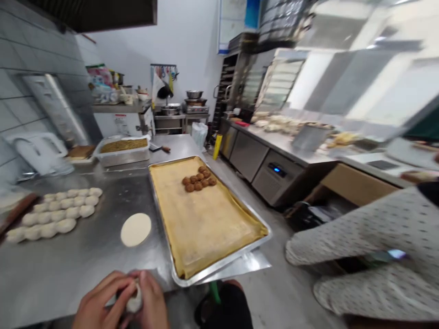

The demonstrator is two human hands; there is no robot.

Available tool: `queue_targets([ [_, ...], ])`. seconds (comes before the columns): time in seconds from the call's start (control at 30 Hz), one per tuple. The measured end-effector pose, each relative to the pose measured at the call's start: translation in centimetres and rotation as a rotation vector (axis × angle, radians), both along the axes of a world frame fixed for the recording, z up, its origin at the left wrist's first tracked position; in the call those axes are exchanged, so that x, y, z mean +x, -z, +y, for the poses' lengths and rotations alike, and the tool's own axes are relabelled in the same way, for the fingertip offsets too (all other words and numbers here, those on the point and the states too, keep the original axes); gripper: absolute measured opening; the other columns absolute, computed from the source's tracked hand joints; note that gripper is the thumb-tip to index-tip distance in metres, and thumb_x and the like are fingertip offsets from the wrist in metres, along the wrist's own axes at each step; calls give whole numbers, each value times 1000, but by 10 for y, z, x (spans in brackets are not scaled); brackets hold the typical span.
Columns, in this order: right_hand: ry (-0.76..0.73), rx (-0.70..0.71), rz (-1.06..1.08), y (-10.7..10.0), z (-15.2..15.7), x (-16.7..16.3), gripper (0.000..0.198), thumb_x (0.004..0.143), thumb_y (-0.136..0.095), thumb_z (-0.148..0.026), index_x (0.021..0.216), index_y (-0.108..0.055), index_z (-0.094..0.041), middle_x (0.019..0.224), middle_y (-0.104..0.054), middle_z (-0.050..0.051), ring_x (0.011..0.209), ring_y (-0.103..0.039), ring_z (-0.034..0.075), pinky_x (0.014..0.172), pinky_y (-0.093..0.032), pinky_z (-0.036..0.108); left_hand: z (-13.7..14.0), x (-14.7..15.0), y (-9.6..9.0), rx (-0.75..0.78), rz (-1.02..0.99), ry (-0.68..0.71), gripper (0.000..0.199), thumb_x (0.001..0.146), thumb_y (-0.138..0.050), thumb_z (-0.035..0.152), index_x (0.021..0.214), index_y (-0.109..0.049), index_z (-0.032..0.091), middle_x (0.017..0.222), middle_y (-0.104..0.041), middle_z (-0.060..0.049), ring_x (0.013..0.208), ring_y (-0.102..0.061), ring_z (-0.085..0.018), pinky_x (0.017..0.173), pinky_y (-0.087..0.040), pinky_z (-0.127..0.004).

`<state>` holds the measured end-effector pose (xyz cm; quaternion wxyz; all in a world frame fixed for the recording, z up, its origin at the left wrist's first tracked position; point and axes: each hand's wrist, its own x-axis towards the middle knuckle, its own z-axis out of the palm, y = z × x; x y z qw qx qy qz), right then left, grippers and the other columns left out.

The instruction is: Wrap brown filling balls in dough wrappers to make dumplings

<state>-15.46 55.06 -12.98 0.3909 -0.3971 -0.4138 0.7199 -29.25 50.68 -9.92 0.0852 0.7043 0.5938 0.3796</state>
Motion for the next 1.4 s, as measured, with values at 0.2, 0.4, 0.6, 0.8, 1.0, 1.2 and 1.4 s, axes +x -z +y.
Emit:
queue_targets([
  [0.2, -123, -155, 152, -3, -12, 2, 66, 88, -50, -81, 103, -67, -19, 64, -55, -2, 49, -49, 11, 44, -38, 22, -21, -4, -19, -10, 9, 121, 26, 99, -57, 17, 123, -65, 22, 103, -72, -5, 91, -73, -11, 82, -60, -16],
  [0.4, -170, -130, 63, -12, -15, 8, 55, 79, -70, -74, 81, -63, -19, 61, -51, -4, 51, -50, 11, 45, -40, 21, -31, 7, -31, 224, 168, 109, 22, 98, -48, 7, 104, -66, 18, 83, -69, -4, 75, -68, -14, 74, -60, -23],
  [0.6, -295, -183, 44, -16, -18, 18, 66, 82, -61, -79, 100, -70, -16, 69, -63, 1, 47, -53, 11, 41, -37, 20, -35, 6, -38, 275, 318, 167, 30, 103, -41, 10, 119, -67, 14, 88, -72, -5, 78, -69, -12, 77, -61, -20],
  [0.8, -272, -197, 1, -11, -21, 23, 70, 81, -60, -81, 96, -70, -13, 55, -57, -2, 41, -51, 10, 37, -36, 18, -39, 18, -41, 375, 293, 91, 24, 100, -45, 6, 106, -67, 14, 85, -72, -5, 77, -70, -14, 77, -61, -23],
  [1.0, -303, -262, 98, -19, -23, 32, 71, 74, -72, -76, 113, -68, -16, 72, -67, 0, 36, -50, 7, 33, -34, 16, -46, 17, -36, 369, 367, 139, 27, 100, -45, 6, 113, -67, 13, 86, -72, -6, 77, -70, -13, 76, -60, -21],
  [1.2, -253, -217, -16, -16, -29, 30, 79, 83, -52, -84, 103, -71, -11, 50, -56, -2, 39, -53, 11, 35, -37, 17, -49, 22, -40, 395, 391, 136, 27, 101, -44, 7, 116, -66, 10, 87, -73, -7, 78, -70, -13, 77, -60, -22],
  [1.4, -258, -208, 134, -12, -32, 32, 71, 74, -73, -73, 112, -69, -13, 71, -64, -2, 36, -49, 6, 31, -34, 16, -53, 16, -38, 445, 466, 96, 24, 100, -46, 7, 105, -69, 13, 82, -72, -5, 74, -71, -13, 75, -61, -22],
])
